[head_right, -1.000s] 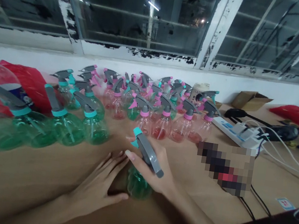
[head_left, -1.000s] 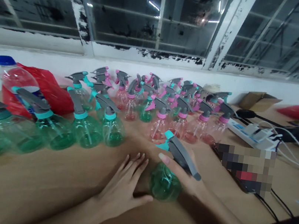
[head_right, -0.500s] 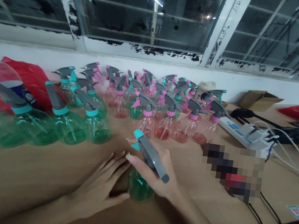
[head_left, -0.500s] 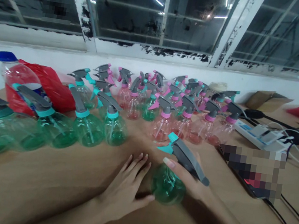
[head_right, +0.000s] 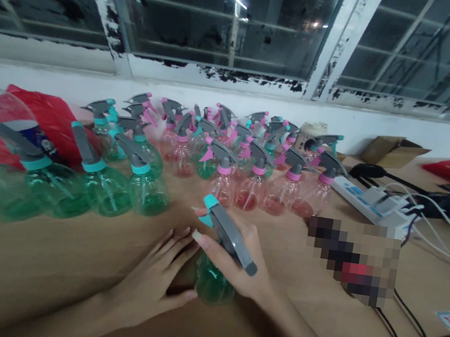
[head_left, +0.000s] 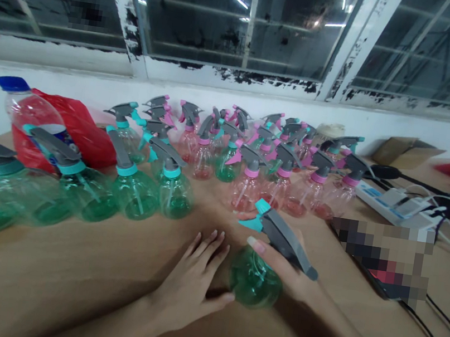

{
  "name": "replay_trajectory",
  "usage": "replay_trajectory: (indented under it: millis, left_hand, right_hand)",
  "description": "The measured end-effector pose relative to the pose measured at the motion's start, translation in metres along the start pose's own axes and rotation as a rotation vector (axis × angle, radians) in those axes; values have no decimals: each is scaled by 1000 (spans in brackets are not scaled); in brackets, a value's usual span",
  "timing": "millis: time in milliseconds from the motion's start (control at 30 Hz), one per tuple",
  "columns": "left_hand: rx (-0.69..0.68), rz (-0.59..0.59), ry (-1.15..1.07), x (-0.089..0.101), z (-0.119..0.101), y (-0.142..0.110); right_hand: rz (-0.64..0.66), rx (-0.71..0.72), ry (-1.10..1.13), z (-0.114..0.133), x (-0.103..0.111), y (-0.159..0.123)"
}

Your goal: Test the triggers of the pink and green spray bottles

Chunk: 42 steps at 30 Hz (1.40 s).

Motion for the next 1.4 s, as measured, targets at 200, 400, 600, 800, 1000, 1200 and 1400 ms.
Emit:
replay_trajectory:
  millis: [200,400,600,800,1000,1200,1400]
  left_hand:
    - [0,30,10,-1,0,-1]
    - [5,26,3,0,0,-1]
    - [-4,10,13,-3,1,-2]
    - [-1,28,32,-2,1,-2]
    - [-7,3,40,-1,1,-2]
    - [-7,44,36,-2,1,-1]
    - [-6,42,38,-3,2,-1]
  right_hand:
    - [-29,20,-10,-1,0,-1]
    - [-12,35,-23,1,0,0]
    - [-4,77,-4,4,0,0]
    - [8,93,6,2,1,0]
    - [79,101,104,-1,1,-2]
    - [21,10,63,1,-1,4]
    - [-3,-43,101,-6,-2,3]
Point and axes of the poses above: each hand's wrist, its own y-axis towards the middle knuckle, its own x-axis out of the back of the hand, z = x × y, the point moved 3 cm from there along y, towards the middle knuckle, and after that the axes turned 11 degrees about -x, right-handed, at the moved point
